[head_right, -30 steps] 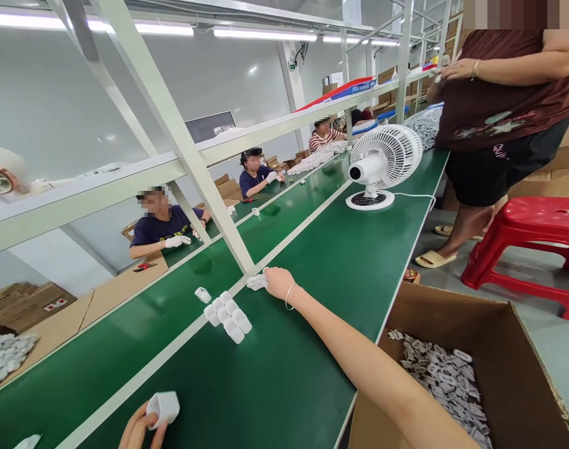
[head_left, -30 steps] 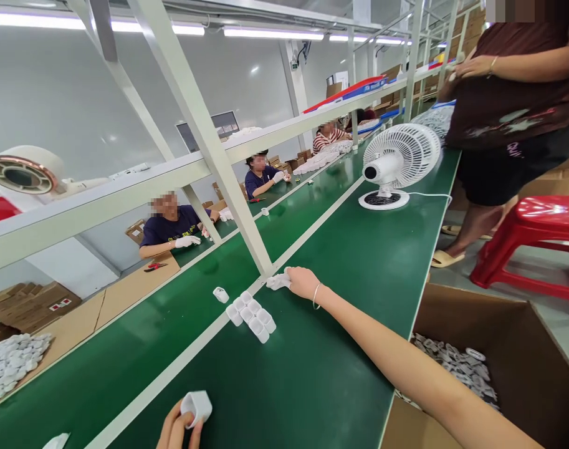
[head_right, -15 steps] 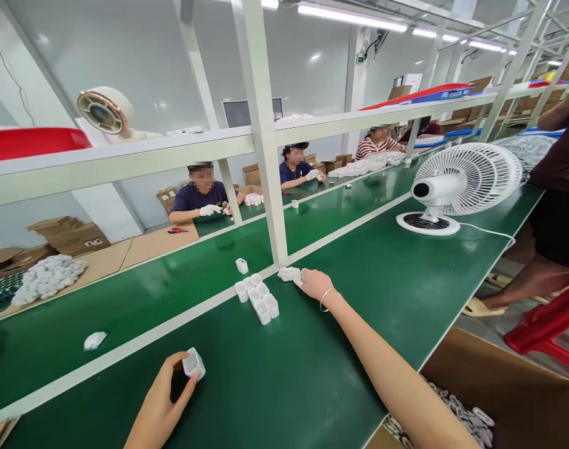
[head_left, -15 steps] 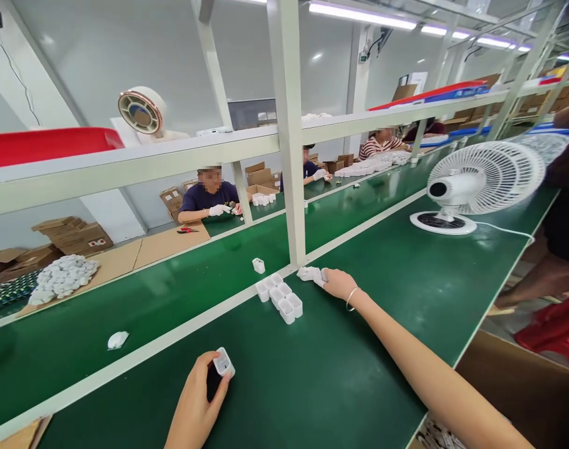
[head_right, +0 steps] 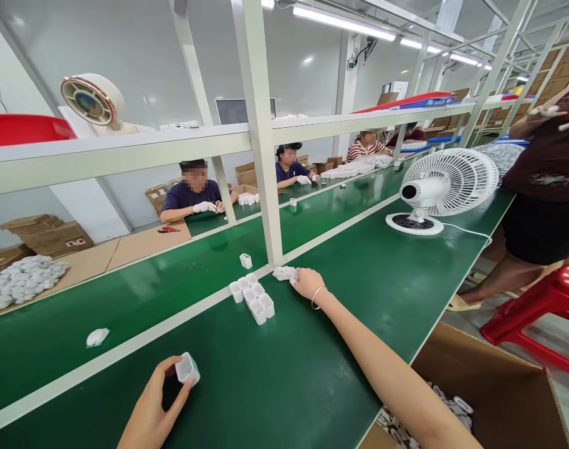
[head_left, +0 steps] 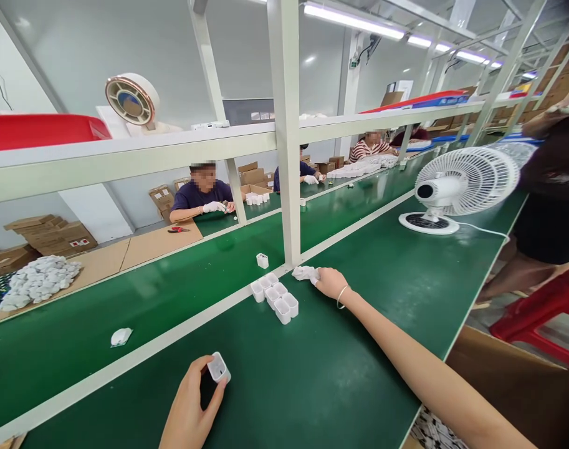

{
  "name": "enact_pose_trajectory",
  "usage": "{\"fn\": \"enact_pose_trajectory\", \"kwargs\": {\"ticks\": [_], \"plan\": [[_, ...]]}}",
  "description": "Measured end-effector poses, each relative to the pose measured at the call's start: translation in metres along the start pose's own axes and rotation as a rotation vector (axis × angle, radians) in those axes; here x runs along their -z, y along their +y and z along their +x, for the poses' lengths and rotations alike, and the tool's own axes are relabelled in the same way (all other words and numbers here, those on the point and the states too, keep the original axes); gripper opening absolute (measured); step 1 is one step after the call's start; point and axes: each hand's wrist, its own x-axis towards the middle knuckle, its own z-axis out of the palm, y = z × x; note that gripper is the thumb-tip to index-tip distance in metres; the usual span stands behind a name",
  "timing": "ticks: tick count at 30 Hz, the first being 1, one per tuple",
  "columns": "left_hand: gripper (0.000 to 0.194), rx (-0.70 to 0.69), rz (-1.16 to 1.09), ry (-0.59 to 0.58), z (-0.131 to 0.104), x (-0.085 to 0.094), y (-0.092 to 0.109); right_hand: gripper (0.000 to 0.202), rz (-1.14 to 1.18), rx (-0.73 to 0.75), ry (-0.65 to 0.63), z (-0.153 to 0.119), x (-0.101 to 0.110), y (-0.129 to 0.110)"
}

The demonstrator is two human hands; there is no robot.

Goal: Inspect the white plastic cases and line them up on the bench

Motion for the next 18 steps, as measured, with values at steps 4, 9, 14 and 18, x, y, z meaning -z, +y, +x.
{"fn": "enact_pose_trajectory", "kwargs": {"ticks": [4, 9, 14, 18], "plan": [[0.059, 0.025, -0.014, -0.010, 0.001, 0.001, 0.003, 0.010, 0.078, 0.006, 0.049, 0.001, 0.003, 0.003], [0.062, 0.081, -0.032, -0.036, 0.005, 0.002, 0.003, 0.010, 0.257, 0.033, 0.102, 0.000, 0.012, 0.006], [0.059, 0.060, -0.036, -0.047, 0.004, 0.000, -0.001, 0.033, 0.506, 0.063, 0.204, -0.012, 0.033, 0.003], [0.058, 0.084, -0.055, -0.058, 0.002, 0.000, 0.002, 0.045, 0.607, 0.078, 0.258, -0.019, 0.046, 0.006]]}}
